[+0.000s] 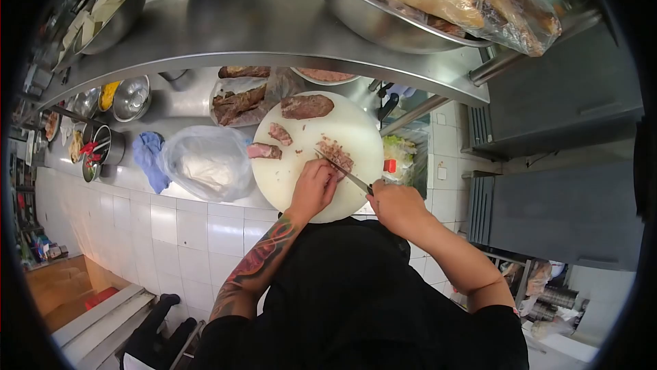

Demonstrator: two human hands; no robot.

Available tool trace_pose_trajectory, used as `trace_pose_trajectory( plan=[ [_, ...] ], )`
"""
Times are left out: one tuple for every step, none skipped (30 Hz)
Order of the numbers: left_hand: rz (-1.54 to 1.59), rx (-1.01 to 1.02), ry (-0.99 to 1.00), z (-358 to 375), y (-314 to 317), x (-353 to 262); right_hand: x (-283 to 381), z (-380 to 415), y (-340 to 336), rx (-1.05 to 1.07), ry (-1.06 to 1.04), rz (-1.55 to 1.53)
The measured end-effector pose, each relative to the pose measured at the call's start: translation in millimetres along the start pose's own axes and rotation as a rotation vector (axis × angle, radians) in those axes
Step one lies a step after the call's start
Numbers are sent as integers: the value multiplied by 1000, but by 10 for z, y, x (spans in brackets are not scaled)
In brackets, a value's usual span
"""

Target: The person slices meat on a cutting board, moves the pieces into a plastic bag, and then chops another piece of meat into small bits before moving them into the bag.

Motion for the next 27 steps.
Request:
trace_pose_trajectory(
  plan=[
    [-9, 25, -15, -16, 10, -3, 6, -51, 78, 5, -3, 0],
    [-18, 52, -28, -18, 21, -5, 5, -160, 236, 0, 20, -9],
    [-16, 55, -27, -5, 26, 0, -2, -274, 390, -9, 47, -18],
    [-22, 62, -21, -1, 34, 8, 19, -414, 442, -47, 53, -34],
    [-33, 64, -14, -14, 28, 18, -40, -496, 420, -54, 50, -30],
    [-39, 67, -10, -9, 2, -23, -25, -548, 346, -86, 8, -26],
    [-32, 51, -17, -13, -29, -71, 7, -563, 270, -119, -32, -21],
    [-25, 31, -24, -34, -57, -90, 7, -518, 212, -102, -16, -7],
    [-26, 27, -22, -40, -61, -71, 41, -420, 67, -104, -18, -4],
    [-35, 4, -4, -22, -65, -55, 71, -294, -41, -59, -17, 8],
    [-43, -19, 9, 8, -56, -48, 75, -201, -56, -10, -16, 20],
    [-39, -20, 2, 28, -42, -46, 64, -145, -5, -2, -17, 22],
    [-35, -3, -9, 30, -26, -36, 49, -105, 70, 17, -13, 7],
    [-33, 14, -17, 23, -17, -25, 32, -101, 138, 33, -10, -8],
    [-31, 17, -19, 23, -19, -22, 48, -186, 265, 35, -8, -11],
    [-32, 23, -23, 20, -18, -22, 79, -334, 409, -9, 11, -30],
    [-35, 26, -27, 14, -23, -22, 87, -436, 454, -56, 27, -48],
    [-41, 21, -24, 4, -43, -26, 74, -500, 418, -61, 21, -47],
    [-31, 37, -24, 11, -52, -42, 68, -540, 391, -66, -3, -35],
    [-17, 55, -19, -2, -52, -54, 53, -549, 370, -74, -22, -22],
    [-17, 54, -13, -24, -58, -72, 47, -494, 246, -80, -20, -20],
    [-33, -2, 9, -13, -95, -111, 76, -383, 84, -26, -26, -2],
    [-48, -54, 26, 16, -121, -137, 88, -289, 21, 32, -29, 13],
    [-45, -56, 19, 37, -106, -115, 74, -219, 38, 40, -31, 15],
    [-41, -35, 13, 59, -77, -72, 66, -141, 76, 60, -31, 13],
    [-36, -11, 9, 84, -55, -41, 66, -96, 111, 79, -28, 8],
    [-33, -7, 3, 114, -53, -35, 94, -160, 240, 85, -26, 5]
  ],
)
Point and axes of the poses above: each hand's wrist, its own z-axis away from the middle knuckle, its own y-axis out of the palm, x = y × z, the point moved 6 cm from there along -z, towards the middle knuckle, and after that the axes turned 7 degrees about z, right-handed, at the moved point
